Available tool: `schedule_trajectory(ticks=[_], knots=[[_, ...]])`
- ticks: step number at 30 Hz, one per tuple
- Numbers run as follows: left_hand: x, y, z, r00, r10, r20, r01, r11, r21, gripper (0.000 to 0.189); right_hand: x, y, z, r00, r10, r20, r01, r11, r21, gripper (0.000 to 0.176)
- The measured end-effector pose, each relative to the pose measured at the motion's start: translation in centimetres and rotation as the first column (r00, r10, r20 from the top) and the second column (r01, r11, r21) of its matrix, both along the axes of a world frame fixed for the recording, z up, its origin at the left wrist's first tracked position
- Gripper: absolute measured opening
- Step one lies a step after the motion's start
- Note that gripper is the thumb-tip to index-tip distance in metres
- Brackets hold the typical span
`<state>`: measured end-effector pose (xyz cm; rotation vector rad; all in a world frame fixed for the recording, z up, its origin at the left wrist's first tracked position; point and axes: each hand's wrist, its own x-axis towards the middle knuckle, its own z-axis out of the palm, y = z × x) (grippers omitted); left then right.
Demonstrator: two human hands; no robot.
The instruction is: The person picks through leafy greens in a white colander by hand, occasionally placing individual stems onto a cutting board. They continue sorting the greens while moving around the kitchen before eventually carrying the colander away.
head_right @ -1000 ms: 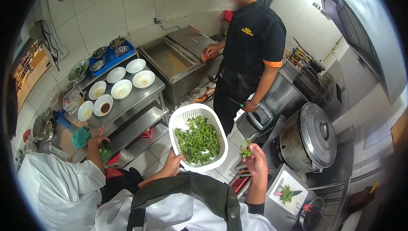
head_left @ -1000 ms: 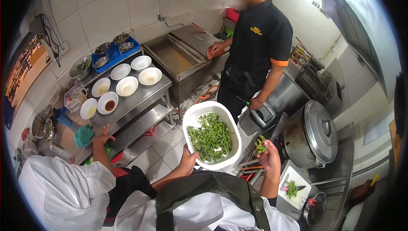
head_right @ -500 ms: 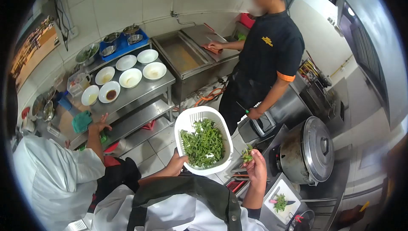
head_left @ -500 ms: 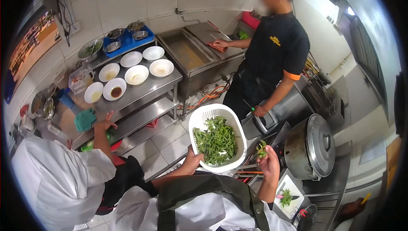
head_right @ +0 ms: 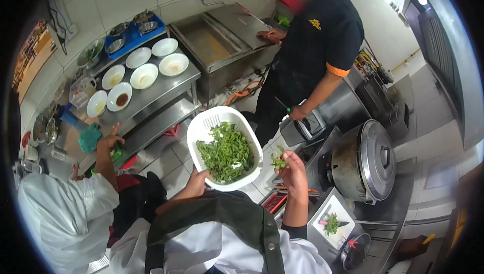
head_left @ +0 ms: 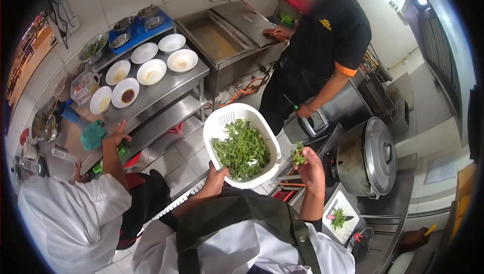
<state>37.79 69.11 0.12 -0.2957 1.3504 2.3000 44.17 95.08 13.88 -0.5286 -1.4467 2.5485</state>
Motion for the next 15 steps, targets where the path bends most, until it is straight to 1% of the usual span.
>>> schedule_trajectory(ticks=[2,3,4,5,6,7,8,9,10,12,14,15], knots=[[-0.2,-0.2,0.4,1.000,-0.003,0.028,0.004,1.000,-0.019,0.049,-0.1,-0.1,0.0,1.000,-0.004,0.010,0.004,1.000,-0.013,0.010],[-0.1,-0.4,1.4,0.997,-0.027,0.068,0.032,0.996,-0.080,0.050,-0.3,0.3,-0.7,0.999,-0.033,0.018,0.032,0.999,0.009,0.009],[-0.4,-0.6,2.3,0.993,-0.050,0.103,0.063,0.989,-0.136,0.051,-0.9,-0.2,-1.1,0.999,-0.001,0.036,0.001,1.000,-0.004,0.009],[-0.7,-0.6,1.1,0.997,0.014,0.080,-0.009,0.998,-0.063,0.052,-1.2,-0.1,-0.9,0.999,-0.003,0.038,0.003,1.000,-0.001,0.009],[-0.9,0.2,-0.2,0.997,0.034,0.068,-0.035,0.999,0.018,0.052,-0.6,0.6,-0.6,0.998,-0.048,0.044,0.048,0.999,0.007,0.009],[-1.4,1.0,1.4,0.999,-0.023,0.037,0.019,0.996,0.087,0.053,-0.9,1.0,-1.4,0.998,-0.054,0.015,0.055,0.998,-0.037,0.010],[-1.4,0.4,2.8,0.999,-0.034,0.018,0.031,0.990,0.140,0.054,-0.9,1.7,-1.5,0.997,-0.078,-0.007,0.078,0.997,-0.016,0.010],[-1.9,0.0,-2.3,0.993,-0.057,0.107,0.053,0.998,0.041,0.057,-1.4,1.6,-1.5,0.998,-0.061,-0.010,0.061,0.998,-0.006,0.010],[-1.8,-0.6,-1.0,0.991,-0.091,0.100,0.089,0.996,0.027,0.058,-1.9,1.1,-1.6,1.000,-0.030,-0.005,0.030,1.000,0.001,0.010],[-1.9,-0.5,-0.1,0.992,-0.085,0.093,0.095,0.989,-0.112,0.057,-2.8,0.6,-1.3,1.000,-0.013,-0.020,0.013,0.999,-0.030,0.009],[-2.1,-0.1,-1.8,0.992,-0.099,0.075,0.100,0.995,-0.001,0.058,-2.8,0.8,-1.5,1.000,-0.008,-0.009,0.008,0.998,-0.061,0.007],[-2.0,0.0,-0.1,0.995,-0.083,0.061,0.082,0.997,0.014,0.056,-3.0,0.8,-1.4,1.000,0.015,-0.003,-0.015,0.998,-0.058,0.007]])
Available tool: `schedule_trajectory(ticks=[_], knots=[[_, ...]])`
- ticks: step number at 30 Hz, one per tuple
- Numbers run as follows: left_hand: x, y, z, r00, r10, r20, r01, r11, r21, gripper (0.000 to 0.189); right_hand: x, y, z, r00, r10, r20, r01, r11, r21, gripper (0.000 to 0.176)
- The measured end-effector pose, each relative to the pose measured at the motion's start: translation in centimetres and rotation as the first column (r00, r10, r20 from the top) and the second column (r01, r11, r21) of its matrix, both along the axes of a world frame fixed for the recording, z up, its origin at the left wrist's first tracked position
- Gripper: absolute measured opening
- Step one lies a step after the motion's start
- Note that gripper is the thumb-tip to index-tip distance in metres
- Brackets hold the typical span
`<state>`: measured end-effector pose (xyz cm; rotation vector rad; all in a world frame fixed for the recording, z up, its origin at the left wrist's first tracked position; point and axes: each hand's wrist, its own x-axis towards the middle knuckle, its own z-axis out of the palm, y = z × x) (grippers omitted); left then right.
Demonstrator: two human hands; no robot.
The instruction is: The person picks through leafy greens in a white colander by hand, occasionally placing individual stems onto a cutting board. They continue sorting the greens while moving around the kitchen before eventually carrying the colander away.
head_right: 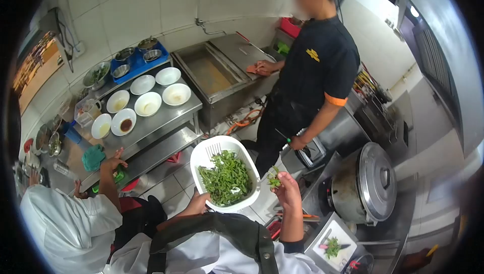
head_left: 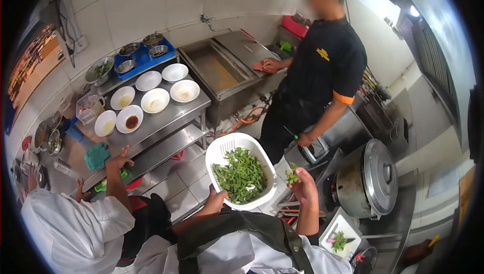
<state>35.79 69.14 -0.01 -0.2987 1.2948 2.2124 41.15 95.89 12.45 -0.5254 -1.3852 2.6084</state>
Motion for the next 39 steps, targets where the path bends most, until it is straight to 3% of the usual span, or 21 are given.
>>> schedule_trajectory(ticks=[2,4,5,7,10,14,18,27,31,34,39], knots=[[-0.2,-0.3,-1.1,0.999,0.044,-0.017,-0.044,0.999,-0.027,0.056,-1.0,-0.4,0.7,0.999,0.028,0.020,-0.028,0.999,0.037,0.007],[0.0,-0.4,-0.7,1.000,-0.030,-0.006,0.029,0.997,-0.077,0.054,-0.3,0.4,-0.1,1.000,0.031,-0.006,-0.031,0.999,0.022,0.007],[-0.5,-0.1,-1.5,0.999,-0.044,-0.013,0.044,0.999,-0.001,0.054,-0.4,0.8,-0.6,1.000,0.001,0.013,-0.001,1.000,-0.020,0.006],[0.2,0.5,-1.2,0.996,0.089,-0.002,-0.089,0.996,0.024,0.051,-0.6,0.9,-0.2,0.997,0.059,-0.039,-0.058,0.998,0.015,0.005],[0.4,1.0,-0.8,0.986,0.163,-0.038,-0.165,0.985,-0.049,0.051,-0.9,0.6,0.3,1.000,0.029,-0.005,-0.029,0.999,0.029,0.005],[0.3,0.6,0.1,0.996,0.082,-0.022,-0.083,0.996,-0.040,0.052,-1.0,0.5,0.2,0.997,0.075,-0.011,-0.075,0.997,0.027,0.004],[0.1,0.9,-0.7,0.990,0.141,-0.018,-0.141,0.990,0.012,0.053,-1.2,0.3,0.6,0.998,0.051,-0.024,-0.050,0.998,0.024,0.003],[-0.5,0.4,-1.3,0.998,0.035,-0.051,-0.038,0.998,-0.060,0.050,-0.9,-0.4,1.0,0.999,0.032,-0.017,-0.031,0.998,0.051,0.005],[-0.4,0.6,0.1,0.997,0.063,-0.039,-0.065,0.997,-0.034,0.053,-0.7,-0.7,1.6,1.000,-0.006,-0.018,0.007,0.999,0.052,0.005],[-0.9,0.4,-0.3,1.000,-0.020,-0.018,0.020,1.000,0.001,0.055,-0.5,-0.4,1.5,0.999,0.002,-0.050,-0.001,0.999,0.034,0.005],[-1.4,0.7,-1.6,0.993,-0.022,-0.112,0.023,1.000,0.002,0.054,0.4,0.4,1.6,0.994,-0.058,-0.089,0.063,0.996,0.057,0.009]])
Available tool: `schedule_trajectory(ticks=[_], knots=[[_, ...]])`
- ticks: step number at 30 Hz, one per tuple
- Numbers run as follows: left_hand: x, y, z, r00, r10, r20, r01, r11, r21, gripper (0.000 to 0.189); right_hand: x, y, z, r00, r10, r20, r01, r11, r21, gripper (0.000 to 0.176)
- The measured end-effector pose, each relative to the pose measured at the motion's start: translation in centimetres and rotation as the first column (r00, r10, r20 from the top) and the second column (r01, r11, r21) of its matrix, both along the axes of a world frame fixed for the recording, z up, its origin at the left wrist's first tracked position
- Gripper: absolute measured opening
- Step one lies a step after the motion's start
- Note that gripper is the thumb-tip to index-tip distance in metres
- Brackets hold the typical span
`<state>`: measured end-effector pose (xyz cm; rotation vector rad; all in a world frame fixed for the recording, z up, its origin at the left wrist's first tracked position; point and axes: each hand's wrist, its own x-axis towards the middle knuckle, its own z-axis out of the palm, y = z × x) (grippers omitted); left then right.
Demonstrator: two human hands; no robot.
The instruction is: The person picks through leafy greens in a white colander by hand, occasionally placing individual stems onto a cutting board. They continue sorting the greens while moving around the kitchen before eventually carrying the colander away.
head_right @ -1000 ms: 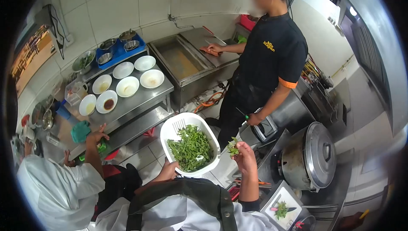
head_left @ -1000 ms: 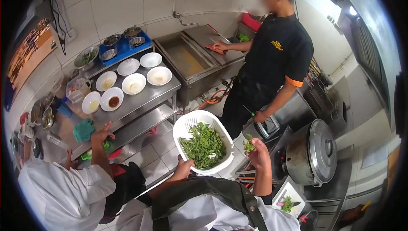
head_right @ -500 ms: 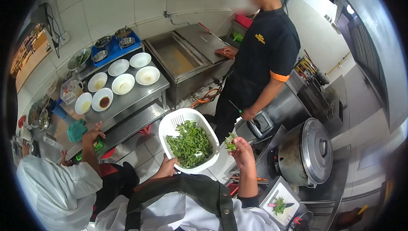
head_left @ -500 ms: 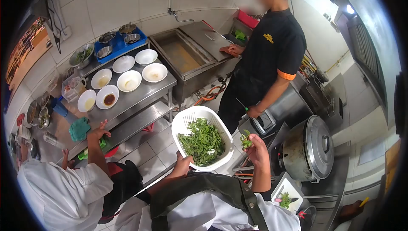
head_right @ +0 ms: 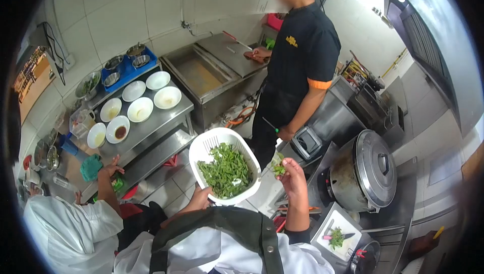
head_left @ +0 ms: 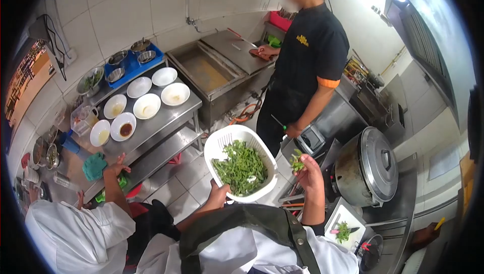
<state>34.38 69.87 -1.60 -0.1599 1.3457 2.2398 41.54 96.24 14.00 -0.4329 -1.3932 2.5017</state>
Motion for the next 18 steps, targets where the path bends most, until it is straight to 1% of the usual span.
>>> schedule_trajectory(ticks=[2,3,6,7,8,10,11,12,14,15,16,17,18], knots=[[0.1,0.3,0.2,0.999,0.020,0.027,-0.020,1.000,-0.014,0.054,0.4,0.1,0.1,1.000,-0.011,-0.017,0.011,1.000,-0.006,0.008],[0.2,0.1,1.1,0.998,-0.018,0.058,0.019,1.000,-0.004,0.056,0.5,0.3,-0.3,0.999,-0.037,0.001,0.037,0.999,-0.004,0.009],[0.3,-0.3,2.6,0.997,0.000,0.072,0.002,1.000,-0.027,0.056,0.8,0.2,-1.5,0.996,-0.074,0.044,0.075,0.997,-0.011,0.010],[-0.2,-0.4,0.8,0.994,-0.050,0.100,0.049,0.999,0.006,0.058,0.7,0.3,-1.7,0.996,-0.070,0.057,0.071,0.997,-0.009,0.010],[0.0,-0.5,0.2,0.993,-0.024,0.114,0.026,0.999,-0.021,0.058,0.5,0.4,-1.8,0.997,-0.053,0.063,0.054,0.998,-0.016,0.009],[0.0,-0.2,2.6,0.992,-0.010,0.125,0.019,0.998,-0.068,0.059,0.3,0.1,-0.8,0.997,-0.058,0.058,0.059,0.998,-0.025,0.009],[-0.3,0.0,-0.4,1.000,0.002,0.031,-0.002,1.000,-0.014,0.057,0.3,-0.2,-0.3,0.999,-0.032,0.012,0.033,0.999,-0.043,0.008],[-0.1,-0.2,1.8,0.993,-0.032,0.116,0.034,0.999,-0.014,0.056,0.1,-0.4,-0.2,0.998,-0.056,0.009,0.056,0.998,0.006,0.008],[0.0,-0.1,1.7,0.989,-0.051,0.142,0.033,0.991,0.127,0.057,-0.4,-0.3,0.2,1.000,0.008,-0.003,-0.008,1.000,0.023,0.008],[-0.2,-0.3,0.5,0.983,-0.075,0.166,0.067,0.996,0.053,0.056,-0.4,-0.6,0.2,1.000,-0.004,0.003,0.004,1.000,0.030,0.008],[-0.3,-0.2,-0.5,0.993,-0.034,0.109,0.041,0.997,-0.058,0.056,-0.4,-0.8,0.2,1.000,-0.008,0.004,0.007,0.999,0.036,0.007],[-0.3,-0.1,-1.3,0.996,0.015,0.093,-0.009,0.998,-0.070,0.053,-0.4,-1.0,0.2,1.000,0.012,0.015,-0.012,0.999,0.048,0.006],[0.0,0.2,-0.8,0.996,0.042,0.084,-0.035,0.996,-0.083,0.051,-0.6,-1.1,0.2,0.999,0.022,0.024,-0.023,0.999,0.030,0.006]])
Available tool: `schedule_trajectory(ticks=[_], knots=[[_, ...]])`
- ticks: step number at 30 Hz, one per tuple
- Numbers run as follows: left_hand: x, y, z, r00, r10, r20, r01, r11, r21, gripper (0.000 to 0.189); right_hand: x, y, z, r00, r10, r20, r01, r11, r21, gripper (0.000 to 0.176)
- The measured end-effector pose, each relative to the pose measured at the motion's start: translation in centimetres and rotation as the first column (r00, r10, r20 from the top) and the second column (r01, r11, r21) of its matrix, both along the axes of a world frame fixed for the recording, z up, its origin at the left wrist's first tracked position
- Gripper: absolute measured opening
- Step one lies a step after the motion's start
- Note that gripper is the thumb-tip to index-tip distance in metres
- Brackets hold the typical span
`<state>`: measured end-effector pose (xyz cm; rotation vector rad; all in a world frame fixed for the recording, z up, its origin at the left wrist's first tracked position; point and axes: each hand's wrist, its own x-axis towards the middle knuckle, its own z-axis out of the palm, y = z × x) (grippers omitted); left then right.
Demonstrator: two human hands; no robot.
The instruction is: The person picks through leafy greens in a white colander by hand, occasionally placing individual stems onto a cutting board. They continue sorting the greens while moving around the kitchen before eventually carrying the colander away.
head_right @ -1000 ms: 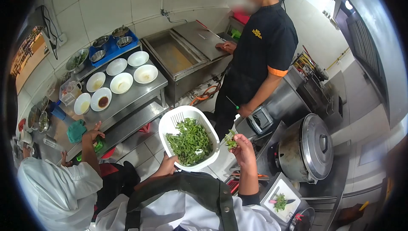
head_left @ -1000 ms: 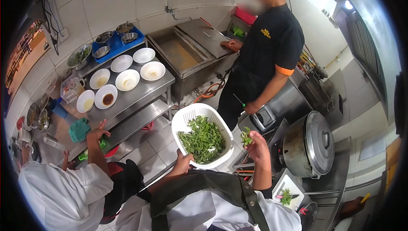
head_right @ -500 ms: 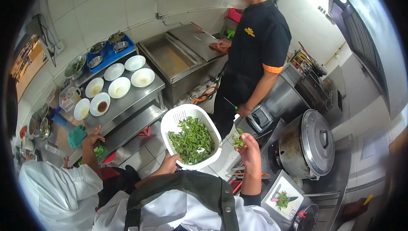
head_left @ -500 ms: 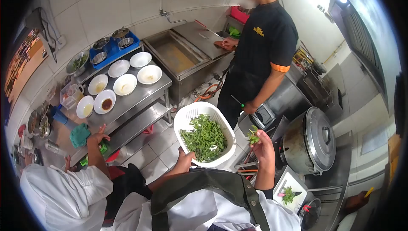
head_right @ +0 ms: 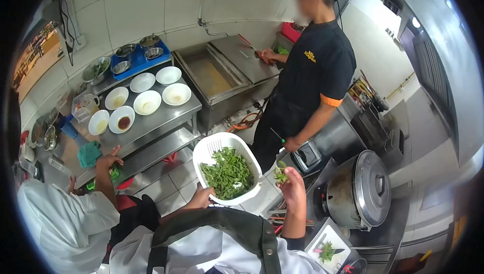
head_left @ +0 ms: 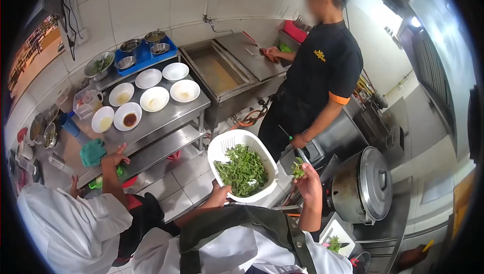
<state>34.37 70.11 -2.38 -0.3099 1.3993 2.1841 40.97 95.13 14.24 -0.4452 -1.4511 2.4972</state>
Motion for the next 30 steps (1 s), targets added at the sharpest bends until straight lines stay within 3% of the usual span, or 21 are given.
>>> schedule_trajectory(ticks=[3,6,10,12,30], knots=[[0.3,0.2,1.5,0.998,0.017,0.068,-0.023,0.995,0.098,0.052,0.2,0.3,-0.4,0.999,0.017,-0.029,-0.018,0.999,-0.044,0.006],[-0.1,0.3,-0.1,0.999,-0.013,0.052,0.000,0.971,0.240,0.057,0.1,0.5,-0.5,1.000,-0.014,-0.010,0.014,1.000,-0.017,0.006],[0.4,0.6,1.3,0.989,0.062,0.135,-0.078,0.990,0.120,0.056,0.0,0.2,-1.0,1.000,-0.006,0.015,0.006,1.000,-0.009,0.005],[-0.1,0.4,0.0,0.994,-0.056,0.092,0.034,0.975,0.219,0.060,-0.2,0.2,-1.1,0.999,0.048,-0.005,-0.048,0.999,-0.018,0.005],[-1.8,0.6,-2.4,0.992,-0.101,0.072,0.074,0.946,0.317,0.056,-1.0,0.1,-1.3,0.995,0.094,0.037,-0.093,0.995,-0.029,0.007]])
